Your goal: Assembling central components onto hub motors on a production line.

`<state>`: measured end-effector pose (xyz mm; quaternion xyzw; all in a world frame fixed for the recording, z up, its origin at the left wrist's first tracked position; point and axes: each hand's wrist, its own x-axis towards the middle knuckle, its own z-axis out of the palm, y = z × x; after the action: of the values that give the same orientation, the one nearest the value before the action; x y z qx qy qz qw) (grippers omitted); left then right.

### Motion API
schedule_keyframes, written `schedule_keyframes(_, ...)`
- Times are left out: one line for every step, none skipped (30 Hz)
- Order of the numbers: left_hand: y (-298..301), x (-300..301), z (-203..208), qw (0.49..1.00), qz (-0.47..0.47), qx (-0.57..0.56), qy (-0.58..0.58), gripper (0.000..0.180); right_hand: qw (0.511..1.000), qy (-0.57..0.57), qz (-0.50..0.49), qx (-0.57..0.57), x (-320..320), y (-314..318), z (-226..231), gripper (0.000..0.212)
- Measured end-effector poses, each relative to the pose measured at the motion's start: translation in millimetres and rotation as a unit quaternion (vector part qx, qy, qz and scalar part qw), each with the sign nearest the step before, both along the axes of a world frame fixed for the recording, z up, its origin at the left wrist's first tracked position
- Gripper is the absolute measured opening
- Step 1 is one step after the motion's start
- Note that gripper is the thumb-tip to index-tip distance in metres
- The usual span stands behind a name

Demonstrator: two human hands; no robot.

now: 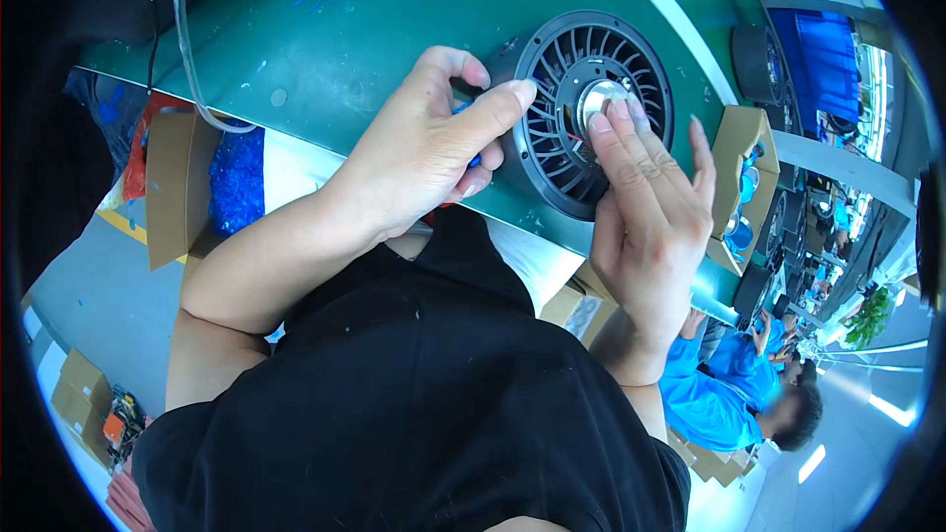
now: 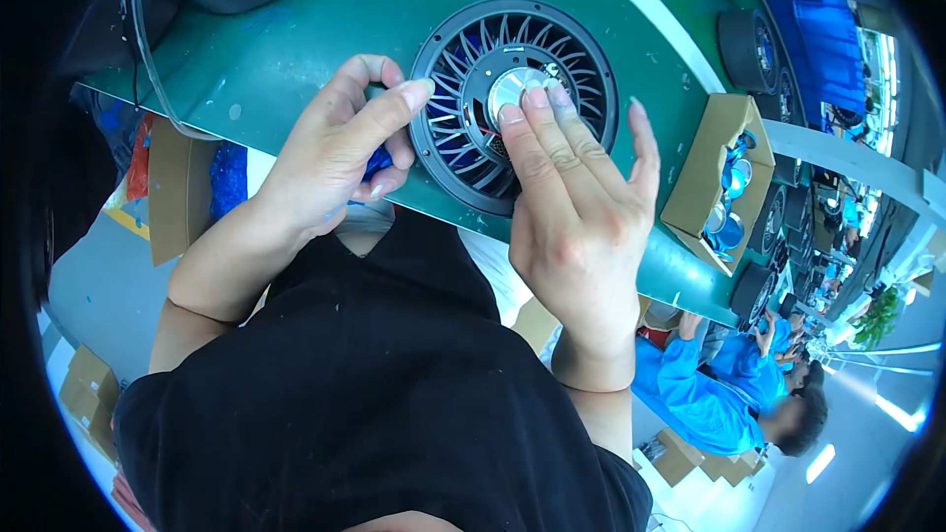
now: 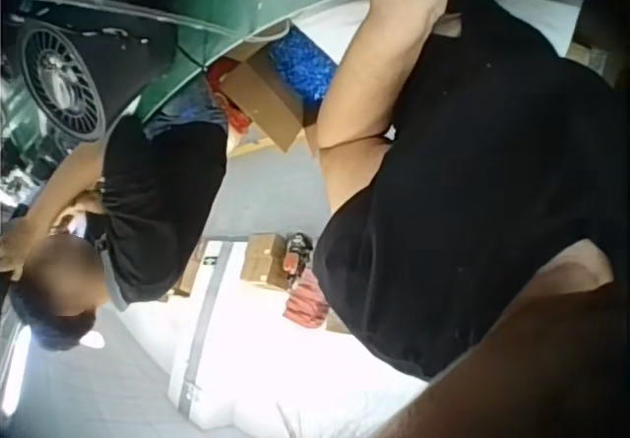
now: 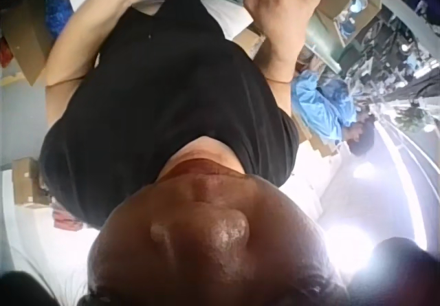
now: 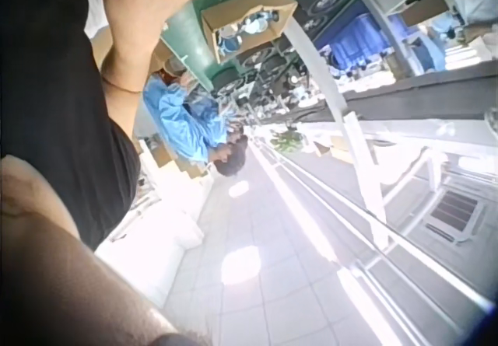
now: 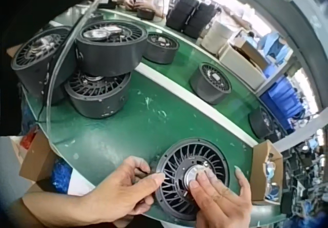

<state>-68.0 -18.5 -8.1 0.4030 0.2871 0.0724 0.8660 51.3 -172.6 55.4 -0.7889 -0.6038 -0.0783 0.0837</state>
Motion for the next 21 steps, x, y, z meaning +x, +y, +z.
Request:
schedule_keyframes(0, 0, 1, 1.000, 0.007, 0.008, 0.008, 0.051, 1.000, 0.002, -0.012, 0.006, -2, 0, 2, 0.045)
schedule_keyframes(2, 2, 4, 1.000, 0.007, 0.020, -0.010, 0.051, 1.000, -0.015, -0.011, 0.019, 1, -2, 3, 0.045)
schedule_keyframes(1, -1, 7, 0.999, -0.013, 0.016, 0.024, 0.062, 0.999, 0.033, 0.001, 0.023, 5, -8, 3, 0.043)
schedule_keyframes(-1, -6, 9, 0.998, -0.032, 0.013, 0.059, 0.073, 0.996, 0.080, 0.015, 0.028, 10, -14, 2, 0.041)
schedule_keyframes(3, -1, 9, 0.998, -0.030, 0.039, 0.033, 0.073, 0.992, 0.118, 0.031, 0.041, 27, -11, 2, 0.040)
schedule_keyframes(2, -1, 6, 0.997, -0.058, 0.049, 0.035, 0.077, 0.993, 0.095, 0.034, 0.063, 45, -4, 5, 0.040)
schedule_keyframes(-3, -4, 4, 0.994, -0.089, 0.051, 0.047, 0.081, 0.979, 0.168, -0.056, 0.106, 60, 5, 8, 0.038)
schedule_keyframes(-5, -2, 4, 0.993, -0.092, 0.068, 0.037, 0.081, 0.948, 0.241, -0.142, 0.150, 80, 15, 9, 0.038)
schedule_keyframes(-6, 2, 7, 0.993, -0.093, 0.060, 0.038, 0.081, 0.928, 0.283, -0.153, 0.187, 118, 27, -5, 0.048)
schedule_keyframes(-5, 7, 9, 0.994, -0.090, 0.051, 0.041, 0.082, 0.905, 0.328, -0.158, 0.222, 156, 44, -18, 0.059)
schedule_keyframes(-3, 10, 10, 0.994, -0.086, 0.041, 0.045, 0.082, 0.817, 0.462, -0.242, 0.245, 168, 67, -16, 0.068)
schedule_keyframes(0, 15, 10, 0.994, -0.088, 0.060, 0.039, 0.082, 0.703, 0.584, -0.313, 0.260, 176, 91, -12, 0.076)
schedule_keyframes(1, 20, 9, 0.994, -0.075, 0.066, 0.046, 0.081, 0.589, 0.667, -0.346, 0.297, 195, 108, -13, 0.075)
schedule_keyframes(2, 28, 7, 0.994, -0.063, 0.068, 0.053, 0.079, 0.463, 0.738, -0.370, 0.322, 216, 119, -23, 0.073)
schedule_keyframes(4, 35, 6, 0.994, -0.049, 0.070, 0.063, 0.078, 0.458, 0.742, -0.358, 0.333, 237, 126, -38, 0.073)
schedule_keyframes(8, 46, 6, 0.993, -0.053, 0.086, 0.059, 0.078, 0.506, 0.735, -0.331, 0.306, 261, 128, -56, 0.064)
schedule_keyframes(13, 52, 5, 0.995, -0.033, 0.084, 0.047, 0.074, 0.552, 0.728, -0.303, 0.270, 267, 133, -60, 0.055)
schedule_keyframes(19, 59, 4, 0.996, -0.016, 0.082, 0.035, 0.070, 0.549, 0.732, -0.294, 0.276, 276, 132, -63, 0.055)
schedule_keyframes(25, 64, 2, 0.997, 0.005, 0.078, 0.026, 0.067, 0.530, 0.736, -0.299, 0.295, 276, 131, -63, 0.050)
schedule_keyframes(31, 71, -1, 0.996, 0.008, 0.088, 0.028, 0.067, 0.511, 0.740, -0.304, 0.315, 278, 128, -63, 0.045)
schedule_keyframes(36, 81, -2, 0.996, 0.032, 0.085, 0.020, 0.062, 0.520, 0.743, -0.299, 0.298, 285, 115, -65, 0.046)
